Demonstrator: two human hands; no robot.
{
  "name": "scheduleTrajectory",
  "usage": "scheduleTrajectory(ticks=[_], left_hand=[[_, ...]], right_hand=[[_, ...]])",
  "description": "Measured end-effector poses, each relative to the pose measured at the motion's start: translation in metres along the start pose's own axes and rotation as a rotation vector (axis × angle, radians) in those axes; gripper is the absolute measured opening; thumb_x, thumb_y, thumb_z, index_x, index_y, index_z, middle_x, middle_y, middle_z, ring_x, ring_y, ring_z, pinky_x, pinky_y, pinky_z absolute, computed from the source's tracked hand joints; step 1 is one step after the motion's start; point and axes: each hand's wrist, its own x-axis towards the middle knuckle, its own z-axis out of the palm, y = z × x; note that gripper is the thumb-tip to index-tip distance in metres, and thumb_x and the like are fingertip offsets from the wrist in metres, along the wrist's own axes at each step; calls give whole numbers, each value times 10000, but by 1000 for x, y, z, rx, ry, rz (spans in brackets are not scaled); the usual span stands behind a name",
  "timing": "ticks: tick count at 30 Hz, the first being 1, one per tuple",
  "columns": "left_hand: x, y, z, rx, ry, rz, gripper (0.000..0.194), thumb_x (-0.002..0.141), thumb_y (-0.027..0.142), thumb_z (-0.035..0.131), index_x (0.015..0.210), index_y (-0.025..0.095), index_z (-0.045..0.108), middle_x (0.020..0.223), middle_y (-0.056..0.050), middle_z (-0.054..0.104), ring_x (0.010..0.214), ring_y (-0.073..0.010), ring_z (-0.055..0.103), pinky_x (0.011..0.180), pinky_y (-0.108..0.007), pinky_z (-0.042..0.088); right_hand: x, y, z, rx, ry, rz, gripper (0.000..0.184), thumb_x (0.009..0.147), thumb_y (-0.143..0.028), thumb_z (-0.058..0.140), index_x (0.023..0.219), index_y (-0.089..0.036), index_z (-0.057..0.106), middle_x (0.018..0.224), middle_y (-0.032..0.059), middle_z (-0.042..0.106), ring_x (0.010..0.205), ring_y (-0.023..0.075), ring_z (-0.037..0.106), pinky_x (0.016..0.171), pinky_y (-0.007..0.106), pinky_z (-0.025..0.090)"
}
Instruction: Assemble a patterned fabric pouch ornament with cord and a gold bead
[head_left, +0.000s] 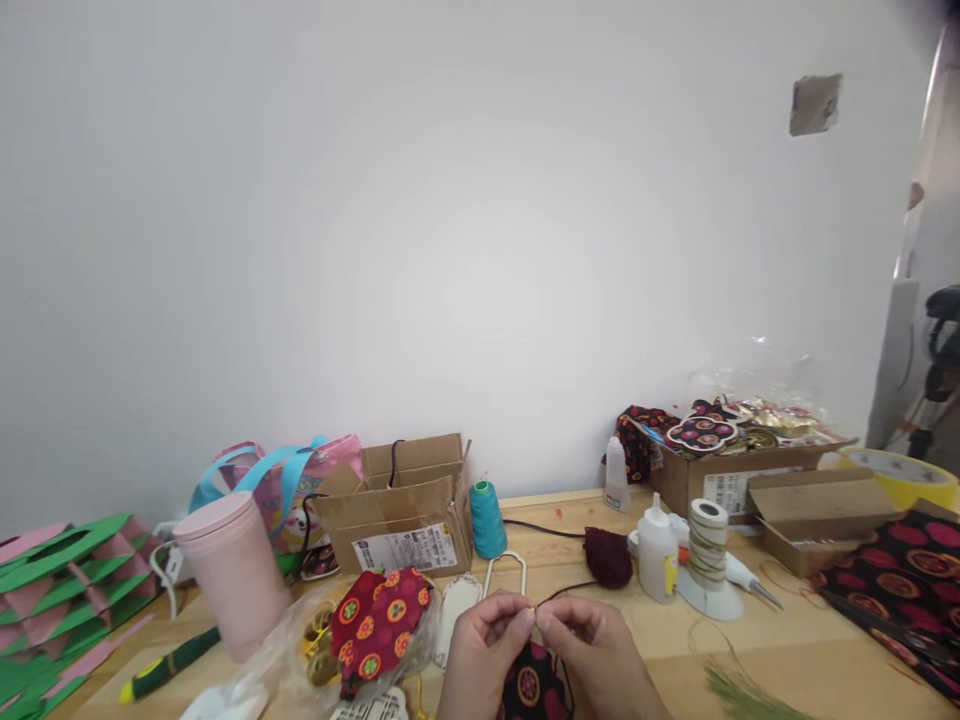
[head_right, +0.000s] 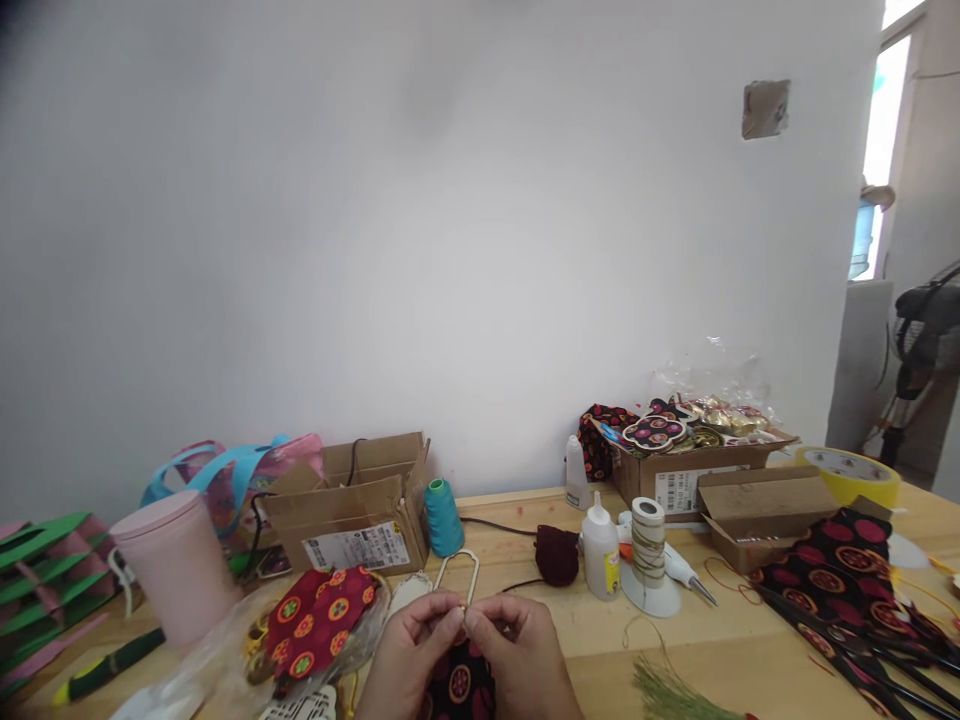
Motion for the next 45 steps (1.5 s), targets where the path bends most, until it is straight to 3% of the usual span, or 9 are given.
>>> scheduleTrajectory(ticks=[6,10,22,28,31,36,45], left_hand=[[-1,6,0,145,-26,74,212,633,334,620,667,127,651,607,-14,593,586,-132,509,562,-226,398],[-2,13,0,279,-60,178,185,668,308,587,643,139,659,636,-18,578,645,-153,516,606,-233,404],[-4,17,0,539,-52,311,205,712,303,527,582,165,605,610,-17,538,631,-167,508,598,-238,391],[-7,22,2,658,-20,377,196,726,282,508,570,186,577,614,-15,540,626,-170,503,595,-239,375],[-8,19,2,672,-45,373,190,744,279,478,604,188,570,646,-22,548,644,-174,502,605,-244,374],[-8,12,0,683,-65,352,181,762,270,441,622,192,524,655,-14,523,646,-170,488,609,-247,370],[-10,11,7,659,-63,309,195,766,322,416,650,193,505,670,-23,501,655,-179,476,615,-254,366]], right_hand=[[-2,-8,3,10,40,22,351,493,-469,671,481,-122,616,474,14,571,494,125,488,518,234,394],[-2,-9,3,-81,56,-19,350,531,-464,644,497,-117,616,487,19,573,506,131,485,515,235,389],[0,3,-5,-465,79,-140,225,663,-294,521,560,-117,613,511,14,568,491,120,471,467,213,369],[3,11,-7,-489,55,-162,181,679,-246,507,678,-121,638,583,34,614,519,135,507,476,216,377],[2,8,-7,-558,33,-214,182,660,-222,538,770,-135,654,646,43,640,562,152,527,502,226,383],[-2,-2,-8,-759,-23,-342,176,710,-227,510,745,-217,682,659,27,655,634,167,533,560,240,375],[-1,-2,-10,-833,51,-394,164,683,-202,507,637,-201,664,594,26,621,571,149,502,526,232,361]])
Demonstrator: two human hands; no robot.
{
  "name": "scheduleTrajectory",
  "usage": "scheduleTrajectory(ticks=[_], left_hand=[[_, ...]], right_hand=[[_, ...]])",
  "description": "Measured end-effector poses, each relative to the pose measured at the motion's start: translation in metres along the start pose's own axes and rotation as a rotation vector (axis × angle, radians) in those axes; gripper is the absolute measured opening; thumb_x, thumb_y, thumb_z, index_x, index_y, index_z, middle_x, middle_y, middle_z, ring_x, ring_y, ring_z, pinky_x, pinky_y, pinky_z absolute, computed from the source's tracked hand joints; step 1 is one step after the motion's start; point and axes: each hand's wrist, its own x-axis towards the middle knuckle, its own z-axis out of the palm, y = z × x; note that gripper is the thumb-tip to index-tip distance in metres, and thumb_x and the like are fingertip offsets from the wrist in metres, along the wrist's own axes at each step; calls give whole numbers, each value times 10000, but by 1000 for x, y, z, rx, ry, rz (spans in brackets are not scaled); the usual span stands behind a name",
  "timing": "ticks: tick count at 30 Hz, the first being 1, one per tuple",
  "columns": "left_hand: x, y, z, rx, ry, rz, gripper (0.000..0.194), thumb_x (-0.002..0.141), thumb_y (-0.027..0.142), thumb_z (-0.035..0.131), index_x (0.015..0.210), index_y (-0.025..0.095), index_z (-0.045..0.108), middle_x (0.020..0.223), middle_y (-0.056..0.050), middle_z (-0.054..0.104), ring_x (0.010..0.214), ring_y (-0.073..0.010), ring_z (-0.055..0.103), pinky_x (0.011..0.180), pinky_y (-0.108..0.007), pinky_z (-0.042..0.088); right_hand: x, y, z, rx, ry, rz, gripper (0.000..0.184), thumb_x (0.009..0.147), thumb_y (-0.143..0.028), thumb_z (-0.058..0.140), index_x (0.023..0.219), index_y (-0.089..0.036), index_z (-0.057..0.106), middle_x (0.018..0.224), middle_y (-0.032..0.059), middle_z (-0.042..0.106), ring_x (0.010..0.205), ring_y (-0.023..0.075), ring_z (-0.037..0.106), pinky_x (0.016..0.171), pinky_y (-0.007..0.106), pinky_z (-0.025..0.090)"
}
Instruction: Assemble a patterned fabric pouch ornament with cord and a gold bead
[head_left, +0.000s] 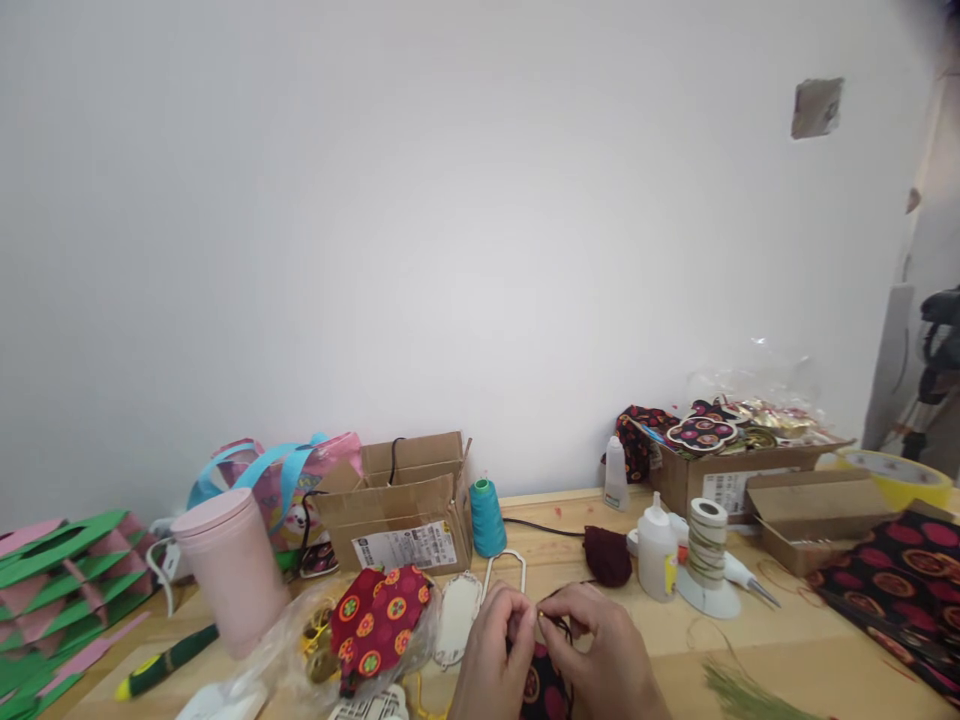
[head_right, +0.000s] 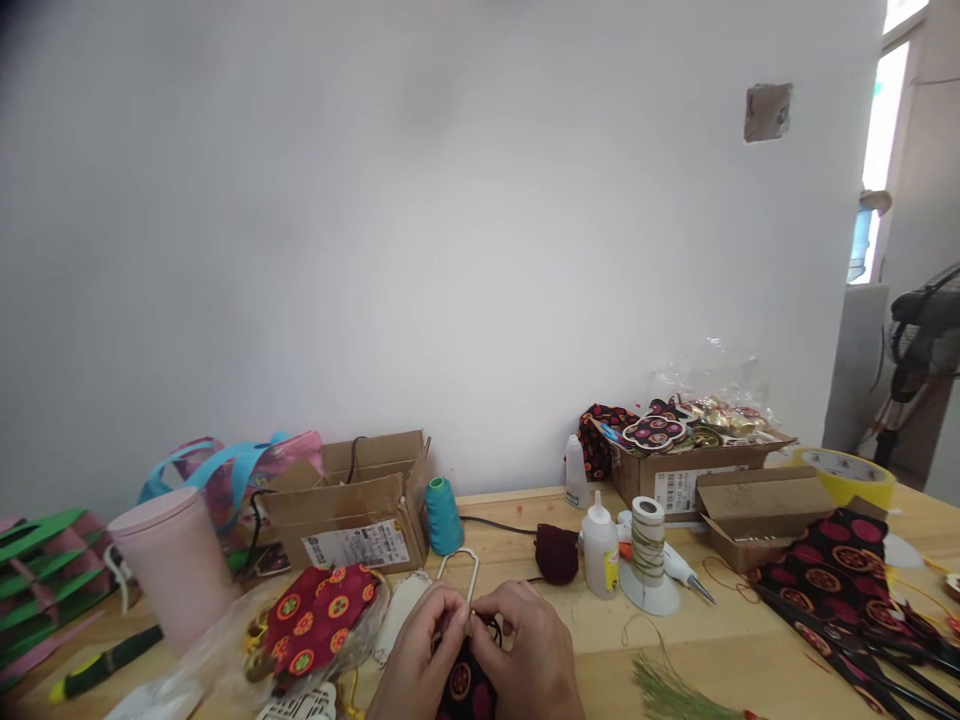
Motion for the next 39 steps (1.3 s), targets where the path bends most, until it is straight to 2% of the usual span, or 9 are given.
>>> scheduleTrajectory(ticks=[6,13,22,26,31,39], left_hand=[[2,-8,3,-35,-19,-16,225,775,337,399,657,177,505,655,-15,486,639,-167,464,606,-256,369],[3,-5,3,-272,-73,-130,251,760,379,431,665,165,521,622,9,489,627,-147,460,600,-240,385],[5,-15,2,-148,-24,-76,259,731,357,479,673,144,614,683,-43,591,677,-184,535,633,-258,411],[6,-19,0,-33,-21,-21,235,739,322,463,660,147,599,657,-37,570,645,-175,527,603,-258,413],[5,-12,-2,102,-17,36,200,739,267,437,602,159,533,624,-23,520,613,-166,501,587,-260,398],[4,-11,1,-43,1,-41,179,732,291,443,610,170,492,614,2,477,612,-160,477,582,-255,386]], right_hand=[[0,2,2,8,-20,42,169,684,-198,500,649,-183,665,568,22,588,544,141,477,509,230,346],[1,0,1,79,-8,53,183,698,-218,503,656,-169,674,564,19,582,546,135,469,512,224,346],[1,0,-3,-26,-58,5,187,722,-204,493,711,-199,680,657,40,643,643,167,533,577,239,371],[1,-1,-4,-51,-72,-6,189,717,-175,491,711,-223,674,684,29,654,687,165,548,605,229,373],[-1,1,1,-49,-49,-8,180,701,-164,489,677,-215,660,665,21,643,666,156,538,589,222,364],[0,3,5,20,-3,22,164,658,-157,496,631,-185,655,578,14,601,559,137,479,518,219,337]])
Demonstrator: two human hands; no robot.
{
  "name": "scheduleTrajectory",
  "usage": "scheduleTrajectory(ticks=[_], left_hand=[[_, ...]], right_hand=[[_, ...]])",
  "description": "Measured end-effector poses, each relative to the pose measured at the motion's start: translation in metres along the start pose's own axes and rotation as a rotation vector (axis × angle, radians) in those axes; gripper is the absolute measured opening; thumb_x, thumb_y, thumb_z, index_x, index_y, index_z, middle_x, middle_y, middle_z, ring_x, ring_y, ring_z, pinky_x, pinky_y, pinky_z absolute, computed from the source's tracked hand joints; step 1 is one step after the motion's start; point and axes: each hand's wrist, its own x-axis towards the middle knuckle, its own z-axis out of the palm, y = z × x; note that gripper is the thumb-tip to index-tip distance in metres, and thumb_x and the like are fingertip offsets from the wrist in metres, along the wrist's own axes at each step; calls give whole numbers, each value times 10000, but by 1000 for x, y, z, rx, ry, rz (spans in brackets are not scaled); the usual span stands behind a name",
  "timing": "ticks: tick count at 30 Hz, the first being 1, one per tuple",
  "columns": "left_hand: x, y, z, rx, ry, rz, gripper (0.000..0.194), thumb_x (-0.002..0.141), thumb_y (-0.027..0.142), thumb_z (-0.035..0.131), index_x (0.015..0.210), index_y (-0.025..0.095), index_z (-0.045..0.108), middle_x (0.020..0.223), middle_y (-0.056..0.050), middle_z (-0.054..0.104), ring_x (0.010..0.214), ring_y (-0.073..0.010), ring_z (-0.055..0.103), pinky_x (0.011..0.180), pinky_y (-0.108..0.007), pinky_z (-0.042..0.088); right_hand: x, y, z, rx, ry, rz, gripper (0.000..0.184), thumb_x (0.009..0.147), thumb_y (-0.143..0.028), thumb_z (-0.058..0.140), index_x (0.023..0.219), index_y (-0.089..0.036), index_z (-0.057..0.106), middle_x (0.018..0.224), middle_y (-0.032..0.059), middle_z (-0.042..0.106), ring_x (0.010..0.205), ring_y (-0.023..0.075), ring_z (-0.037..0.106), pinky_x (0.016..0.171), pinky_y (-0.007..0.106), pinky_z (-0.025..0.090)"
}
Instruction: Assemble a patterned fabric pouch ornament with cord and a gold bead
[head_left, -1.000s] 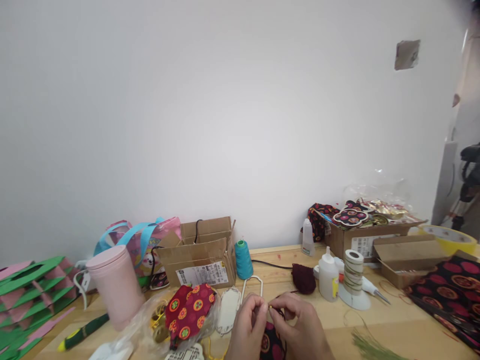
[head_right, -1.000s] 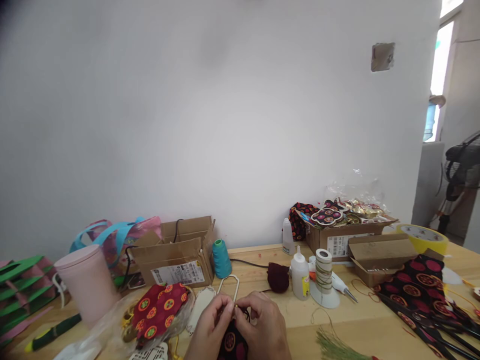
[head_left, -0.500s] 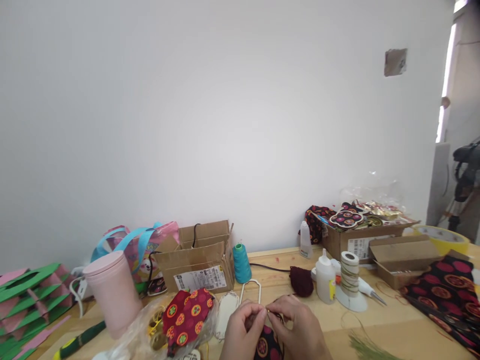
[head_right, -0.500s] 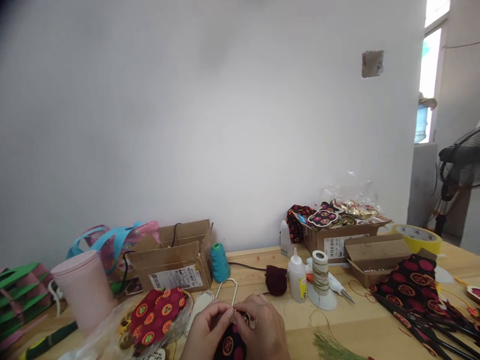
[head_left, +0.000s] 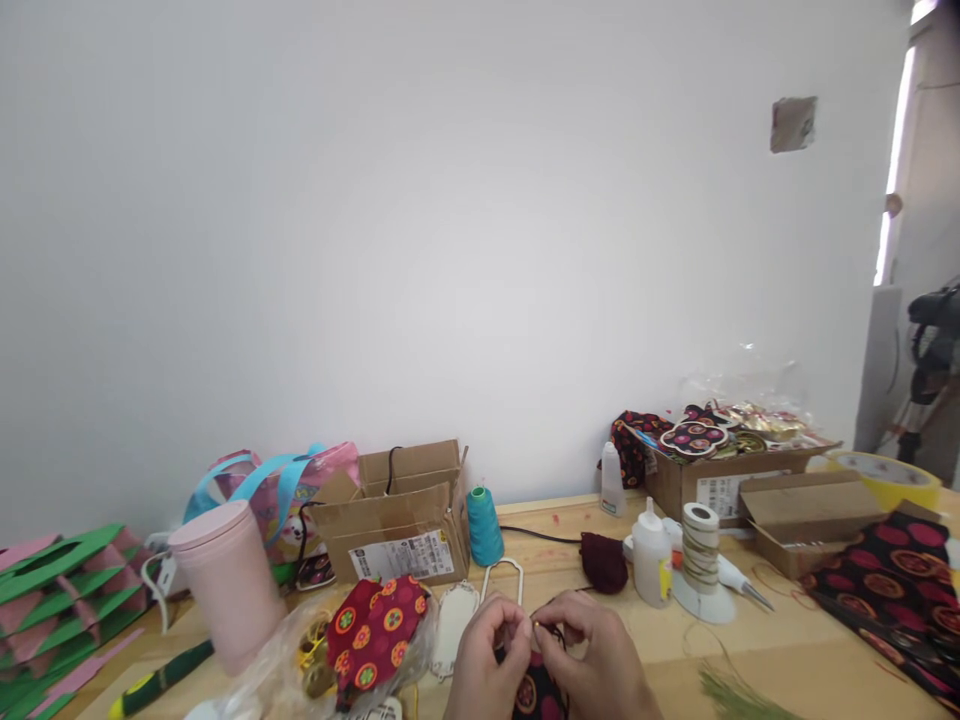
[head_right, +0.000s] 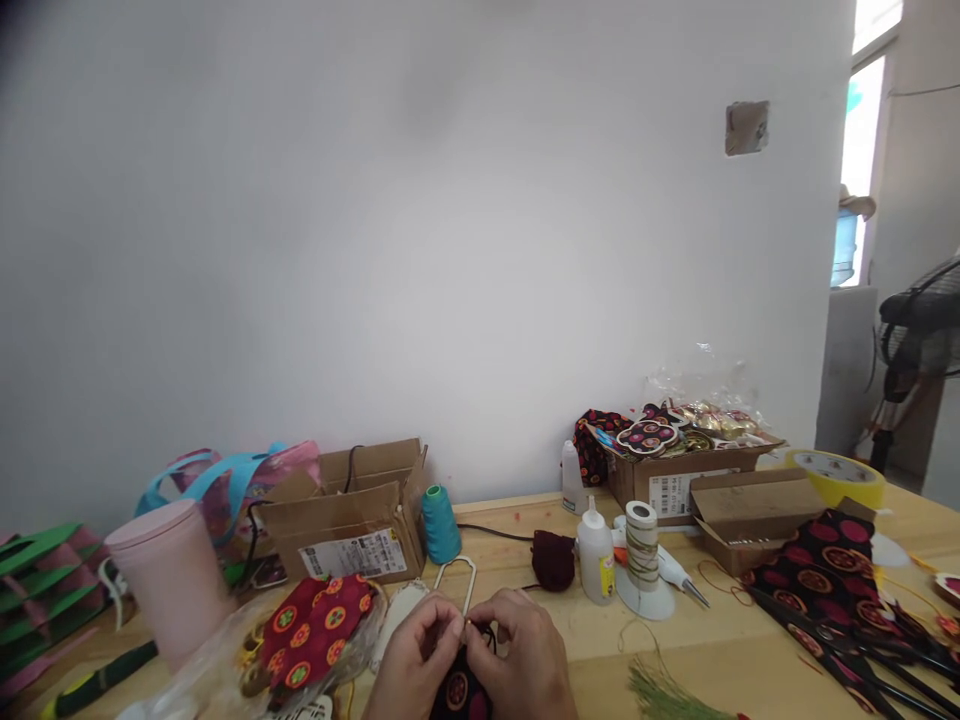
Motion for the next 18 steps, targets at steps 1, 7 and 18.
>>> scheduleTrajectory(ticks=[1,7,18], left_hand=[[0,-1,0,-28,1,-12,180,729,301,451,614,169,494,612,6,475,610,-157,472,580,-252,383],[3,0,-7,-207,90,-99,225,715,368,490,626,163,513,567,37,447,575,-131,435,559,-226,362],[3,-6,-4,-520,72,-201,296,712,429,499,740,145,580,526,46,458,547,-109,438,564,-219,362]], right_hand=[[0,0,0,15,4,7,164,655,-158,496,623,-181,655,566,13,593,548,134,471,513,217,336],[0,0,-2,110,5,87,180,665,-186,491,640,-154,666,558,20,578,506,121,447,481,212,335],[1,-2,1,195,7,75,208,689,-223,487,628,-140,667,541,29,567,503,129,455,473,214,340]])
